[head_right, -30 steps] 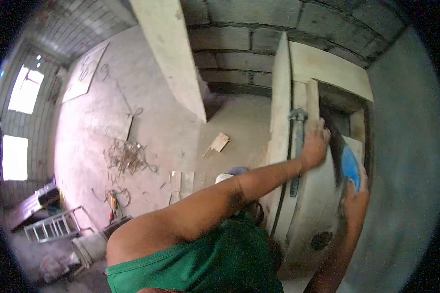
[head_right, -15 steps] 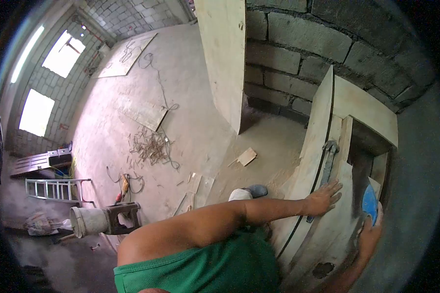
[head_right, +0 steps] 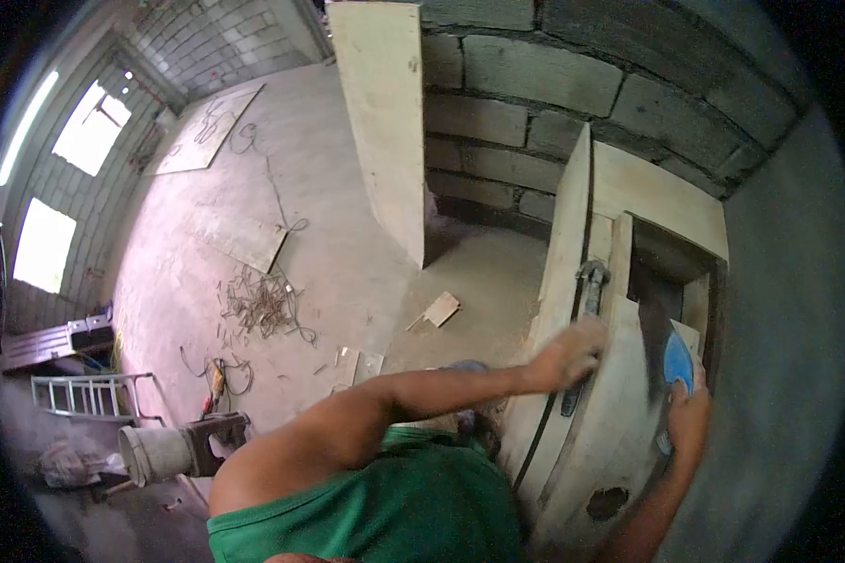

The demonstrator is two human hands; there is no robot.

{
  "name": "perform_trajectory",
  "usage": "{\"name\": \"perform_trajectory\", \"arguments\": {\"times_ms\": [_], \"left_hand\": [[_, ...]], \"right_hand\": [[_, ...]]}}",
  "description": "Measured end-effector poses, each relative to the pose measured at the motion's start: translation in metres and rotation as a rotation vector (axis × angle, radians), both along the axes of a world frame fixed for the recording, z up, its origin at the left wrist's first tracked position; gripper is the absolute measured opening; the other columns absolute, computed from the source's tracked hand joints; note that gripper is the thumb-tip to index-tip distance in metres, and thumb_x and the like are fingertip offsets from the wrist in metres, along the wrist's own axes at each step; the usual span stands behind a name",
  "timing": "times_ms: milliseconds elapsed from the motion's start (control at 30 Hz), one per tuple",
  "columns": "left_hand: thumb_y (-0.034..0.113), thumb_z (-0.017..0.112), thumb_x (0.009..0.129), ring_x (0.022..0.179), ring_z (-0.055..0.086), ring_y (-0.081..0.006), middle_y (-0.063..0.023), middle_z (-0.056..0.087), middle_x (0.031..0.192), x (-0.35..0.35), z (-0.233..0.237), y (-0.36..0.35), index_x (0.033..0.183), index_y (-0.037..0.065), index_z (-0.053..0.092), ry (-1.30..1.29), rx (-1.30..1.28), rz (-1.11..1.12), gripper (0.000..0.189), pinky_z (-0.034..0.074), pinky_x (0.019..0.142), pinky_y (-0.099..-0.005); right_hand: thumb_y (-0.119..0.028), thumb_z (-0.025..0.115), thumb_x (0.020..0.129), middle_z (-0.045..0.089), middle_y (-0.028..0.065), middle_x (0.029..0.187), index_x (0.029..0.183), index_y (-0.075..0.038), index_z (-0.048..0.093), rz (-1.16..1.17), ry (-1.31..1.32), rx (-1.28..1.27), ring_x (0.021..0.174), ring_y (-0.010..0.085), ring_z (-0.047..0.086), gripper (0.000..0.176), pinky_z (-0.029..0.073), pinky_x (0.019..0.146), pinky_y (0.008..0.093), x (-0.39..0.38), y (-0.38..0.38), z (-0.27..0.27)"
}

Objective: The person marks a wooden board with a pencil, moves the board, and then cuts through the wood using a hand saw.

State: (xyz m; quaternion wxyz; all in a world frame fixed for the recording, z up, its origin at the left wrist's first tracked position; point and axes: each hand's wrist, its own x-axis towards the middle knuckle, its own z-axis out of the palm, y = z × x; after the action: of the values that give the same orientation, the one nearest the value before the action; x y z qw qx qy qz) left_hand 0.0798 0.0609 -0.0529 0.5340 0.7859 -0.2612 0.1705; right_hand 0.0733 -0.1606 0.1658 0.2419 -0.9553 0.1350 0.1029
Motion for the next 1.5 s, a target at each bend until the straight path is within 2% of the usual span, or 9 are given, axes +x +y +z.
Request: {"name": "perform_trajectory", "arguments": {"times_ms": [133, 200, 300, 400, 467, 567, 933, 1300, 1500], "left_hand": [[0.017, 0.063, 0.09, 0.123, 0.052, -0.0343, -0.0205, 0.055, 0.132, 0.019, -0.028, 0.168, 0.129, 0.002, 0.054, -0.148, 0.075, 0.597, 0.043, 0.04, 0.103, -0.0419], [0.015, 0.055, 0.093, 0.11, 0.059, -0.0323, -0.0203, 0.063, 0.117, 0.018, -0.017, 0.262, 0.122, 0.002, 0.056, 0.552, -0.114, 0.954, 0.031, 0.045, 0.094, -0.043], [0.012, 0.076, 0.069, 0.092, 0.066, -0.03, -0.0156, 0.07, 0.093, 0.006, -0.233, 0.502, 0.087, 0.007, 0.066, 0.687, 1.131, 0.866, 0.021, 0.052, 0.079, -0.042], [0.012, 0.066, 0.076, 0.079, 0.069, -0.0302, -0.0199, 0.068, 0.079, -0.014, -0.155, 0.516, 0.073, 0.005, 0.067, 0.947, 1.303, 0.703, 0.008, 0.053, 0.067, -0.0367], [0.016, 0.059, 0.081, 0.079, 0.068, -0.0332, -0.0256, 0.067, 0.081, -0.002, -0.152, 0.489, 0.074, 0.001, 0.068, 1.017, -0.378, 1.147, 0.019, 0.051, 0.068, -0.041], [0.026, 0.054, 0.09, 0.085, 0.066, -0.0421, -0.0287, 0.067, 0.089, 0.022, -0.128, 0.453, 0.082, -0.003, 0.071, 0.519, 0.476, 0.939, 0.035, 0.05, 0.079, -0.0507], [0.038, 0.066, 0.083, 0.132, 0.047, -0.0367, -0.0206, 0.051, 0.141, -0.147, -0.217, 0.319, 0.137, 0.002, 0.052, 1.143, 1.057, -0.432, 0.066, 0.038, 0.111, -0.0437], [0.033, 0.062, 0.084, 0.097, 0.066, -0.0463, -0.0312, 0.068, 0.098, -0.39, -0.318, 0.546, 0.093, -0.006, 0.072, 1.179, 0.125, 1.498, 0.041, 0.048, 0.098, -0.0464], [0.029, 0.059, 0.084, 0.102, 0.066, -0.0437, -0.0322, 0.066, 0.108, -0.572, -0.285, 0.595, 0.128, -0.017, 0.041, 1.493, 0.065, 1.688, 0.066, 0.05, 0.095, -0.0455]], "right_hand": [[-0.006, 0.05, 0.094, 0.061, 0.0158, 0.095, 0.143, -0.002, 0.045, 0.207, -0.311, -0.18, 0.073, 0.0187, 0.054, 0.049, 0.047, 0.072, 0.0326, 0.004, -0.042, -0.043], [-0.005, 0.049, 0.094, 0.061, 0.0131, 0.09, 0.142, -0.001, 0.045, 0.194, -0.315, -0.179, 0.069, 0.0155, 0.051, 0.049, 0.047, 0.069, 0.0311, 0.005, -0.042, -0.044], [-0.005, 0.049, 0.093, 0.061, 0.012, 0.09, 0.142, -0.002, 0.045, 0.144, -0.259, -0.099, 0.069, 0.0155, 0.051, 0.049, 0.047, 0.069, 0.0313, 0.006, -0.044, -0.047], [-0.004, 0.05, 0.093, 0.06, 0.0103, 0.089, 0.142, -0.003, 0.046, 0.156, -0.281, -0.09, 0.069, 0.0154, 0.051, 0.049, 0.047, 0.068, 0.031, 0.009, -0.049, -0.054], [-0.004, 0.05, 0.093, 0.06, 0.0094, 0.089, 0.141, -0.003, 0.047, 0.169, -0.274, -0.08, 0.069, 0.0153, 0.051, 0.048, 0.047, 0.068, 0.0307, 0.009, -0.037, -0.05], [-0.01, 0.051, 0.096, 0.053, 0.0255, 0.137, 0.145, -0.006, 0.044, 0.085, -0.078, -0.004, 0.124, 0.0378, 0.055, 0.05, 0.04, 0.106, 0.0436, 0.007, -0.016, -0.018], [-0.003, 0.053, 0.093, 0.05, 0.0227, 0.142, 0.147, -0.008, 0.042, 0.199, -0.121, -0.159, 0.131, 0.0371, 0.049, 0.055, 0.037, 0.11, 0.0445, 0.01, -0.026, -0.026], [-0.022, 0.064, 0.084, 0.066, 0.0224, 0.116, 0.129, -0.005, 0.059, 0.289, -0.257, -0.69, 0.108, 0.0389, 0.061, 0.049, 0.048, 0.093, 0.0448, 0.04, -0.095, -0.058], [-0.024, 0.064, 0.085, 0.067, 0.0214, 0.113, 0.126, -0.004, 0.061, 0.252, -0.245, -0.687, 0.103, 0.0371, 0.062, 0.046, 0.048, 0.09, 0.0441, 0.036, -0.024, -0.042]]}}
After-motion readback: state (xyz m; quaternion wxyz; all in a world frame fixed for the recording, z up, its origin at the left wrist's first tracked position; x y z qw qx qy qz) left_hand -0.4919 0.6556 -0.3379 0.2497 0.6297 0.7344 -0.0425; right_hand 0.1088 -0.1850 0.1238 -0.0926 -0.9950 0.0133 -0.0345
